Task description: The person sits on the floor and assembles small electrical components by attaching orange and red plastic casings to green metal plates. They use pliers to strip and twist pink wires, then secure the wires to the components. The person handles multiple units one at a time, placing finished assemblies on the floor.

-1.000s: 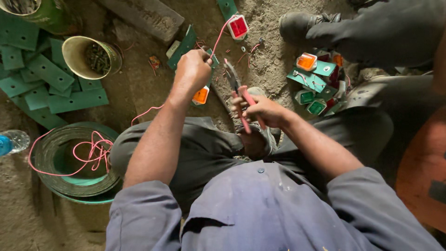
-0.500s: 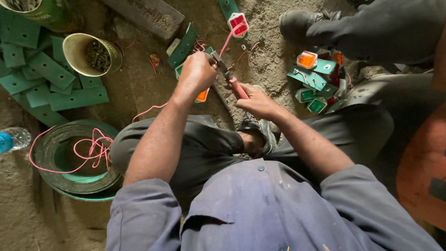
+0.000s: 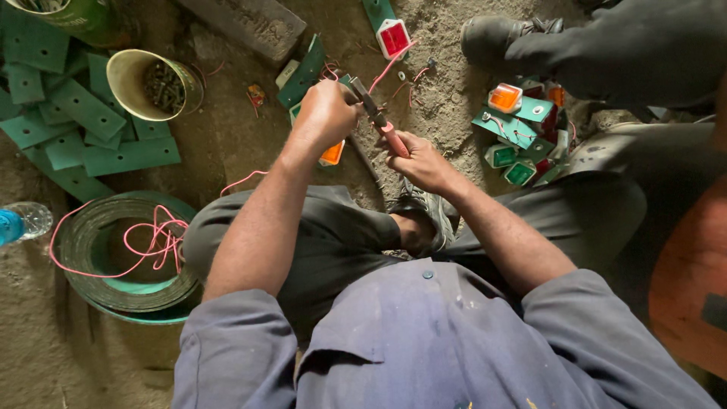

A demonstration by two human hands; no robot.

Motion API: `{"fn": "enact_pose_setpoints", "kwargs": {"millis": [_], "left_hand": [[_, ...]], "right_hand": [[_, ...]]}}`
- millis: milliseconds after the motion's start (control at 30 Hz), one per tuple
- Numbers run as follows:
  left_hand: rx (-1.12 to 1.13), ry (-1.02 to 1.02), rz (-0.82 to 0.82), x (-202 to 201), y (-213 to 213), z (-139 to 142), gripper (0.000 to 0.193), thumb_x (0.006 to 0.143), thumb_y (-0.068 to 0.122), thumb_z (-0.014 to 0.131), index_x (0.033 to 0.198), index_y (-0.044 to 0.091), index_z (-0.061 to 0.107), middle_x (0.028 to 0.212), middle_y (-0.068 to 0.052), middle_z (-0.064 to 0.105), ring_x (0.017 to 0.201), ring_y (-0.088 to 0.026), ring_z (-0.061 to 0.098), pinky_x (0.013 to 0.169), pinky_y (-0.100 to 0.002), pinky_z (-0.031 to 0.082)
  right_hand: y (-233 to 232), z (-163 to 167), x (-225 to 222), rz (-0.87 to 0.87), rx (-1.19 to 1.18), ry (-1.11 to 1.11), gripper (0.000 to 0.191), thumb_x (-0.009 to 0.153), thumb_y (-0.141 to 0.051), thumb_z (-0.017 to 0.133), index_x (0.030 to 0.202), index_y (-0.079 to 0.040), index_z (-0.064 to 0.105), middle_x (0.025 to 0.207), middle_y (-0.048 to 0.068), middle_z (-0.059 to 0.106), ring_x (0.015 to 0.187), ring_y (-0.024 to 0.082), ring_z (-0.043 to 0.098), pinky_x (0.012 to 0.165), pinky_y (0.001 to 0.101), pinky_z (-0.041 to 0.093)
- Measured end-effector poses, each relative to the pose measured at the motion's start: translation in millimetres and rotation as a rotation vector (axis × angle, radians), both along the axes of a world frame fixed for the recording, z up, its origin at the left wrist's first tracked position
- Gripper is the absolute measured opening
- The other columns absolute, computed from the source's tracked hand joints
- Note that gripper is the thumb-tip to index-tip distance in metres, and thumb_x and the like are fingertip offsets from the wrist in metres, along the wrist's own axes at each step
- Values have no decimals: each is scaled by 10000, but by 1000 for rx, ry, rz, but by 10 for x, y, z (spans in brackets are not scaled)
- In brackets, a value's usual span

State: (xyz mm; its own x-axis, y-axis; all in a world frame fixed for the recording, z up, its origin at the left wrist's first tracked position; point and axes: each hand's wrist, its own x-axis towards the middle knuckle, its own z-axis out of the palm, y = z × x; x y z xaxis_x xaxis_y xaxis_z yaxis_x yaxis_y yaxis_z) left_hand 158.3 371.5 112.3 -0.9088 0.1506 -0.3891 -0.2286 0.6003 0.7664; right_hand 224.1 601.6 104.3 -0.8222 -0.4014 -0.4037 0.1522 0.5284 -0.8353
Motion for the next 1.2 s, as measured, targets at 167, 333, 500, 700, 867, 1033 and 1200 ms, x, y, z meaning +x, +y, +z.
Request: {"fn": "enact_pose_setpoints", "kwargs": {"millis": [167, 333, 500, 700, 867, 1033, 1200], "left_hand": [[-8, 84, -25, 17, 3, 18, 209, 847, 222, 741, 1005, 93, 785, 909, -206, 727, 901, -357, 712, 804, -459, 535], [28, 149, -34, 41, 6, 68, 205, 887, 240, 714, 997, 81, 781, 903, -194, 740, 886, -350, 715, 800, -468, 534], [496, -238, 246, 38, -16, 188, 114, 1045, 93, 600, 1141, 63, 654, 975, -157, 717, 766, -309, 694, 638, -488, 541], [936, 17, -295, -6, -159, 220, 492, 762, -175, 455, 1109, 54, 719, 996, -27, 699, 917, -60, 647, 818, -211, 518], [705, 47, -138, 36, -110, 243, 259, 950, -117, 638, 1109, 57, 743, 984, -49, 756, 907, -94, 721, 743, -262, 580], [796, 50, -166, 74, -163, 234, 618, 860, -172, 640, 1384, 155, 615, 1266, 40, 686, 1006, -107, 686, 835, -262, 598], [986, 60, -112, -130, -117, -45, 569, 942, -194, 611, 1430, 99, 619, 1216, -46, 717, 1116, -147, 708, 946, -298, 587]], "right_hand": [[-44, 19, 7, -89, 215, 51, 400, 862, -207, 619, 1225, -41, 603, 1110, 101, 718, 1022, 187, 691, 913, 350, 539], [-173, 64, 9, -272, 62, -90, 381, 855, -265, 720, 1132, -61, 557, 898, 29, 650, 759, 119, 637, 669, 314, 535], [-265, 208, 139, -344, 51, 0, 257, 864, -259, 705, 1017, -56, 671, 720, -15, 623, 601, 68, 562, 539, 276, 467], [-198, 371, 184, -84, -128, 12, 185, 871, -176, 630, 997, -40, 634, 667, 22, 606, 569, 83, 581, 542, 266, 487], [-173, 284, 217, -170, -319, -250, 244, 859, -150, 614, 1081, -51, 595, 702, 13, 562, 563, 97, 534, 495, 267, 448], [22, 222, 106, -120, -452, -392, 237, 866, -144, 608, 1056, -2, 601, 709, 70, 617, 572, 147, 606, 513, 293, 499], [188, 267, 17, -42, -382, -377, 528, 862, -157, 628, 1370, -88, 503, 769, 61, 610, 619, 130, 590, 558, 270, 492]]}}
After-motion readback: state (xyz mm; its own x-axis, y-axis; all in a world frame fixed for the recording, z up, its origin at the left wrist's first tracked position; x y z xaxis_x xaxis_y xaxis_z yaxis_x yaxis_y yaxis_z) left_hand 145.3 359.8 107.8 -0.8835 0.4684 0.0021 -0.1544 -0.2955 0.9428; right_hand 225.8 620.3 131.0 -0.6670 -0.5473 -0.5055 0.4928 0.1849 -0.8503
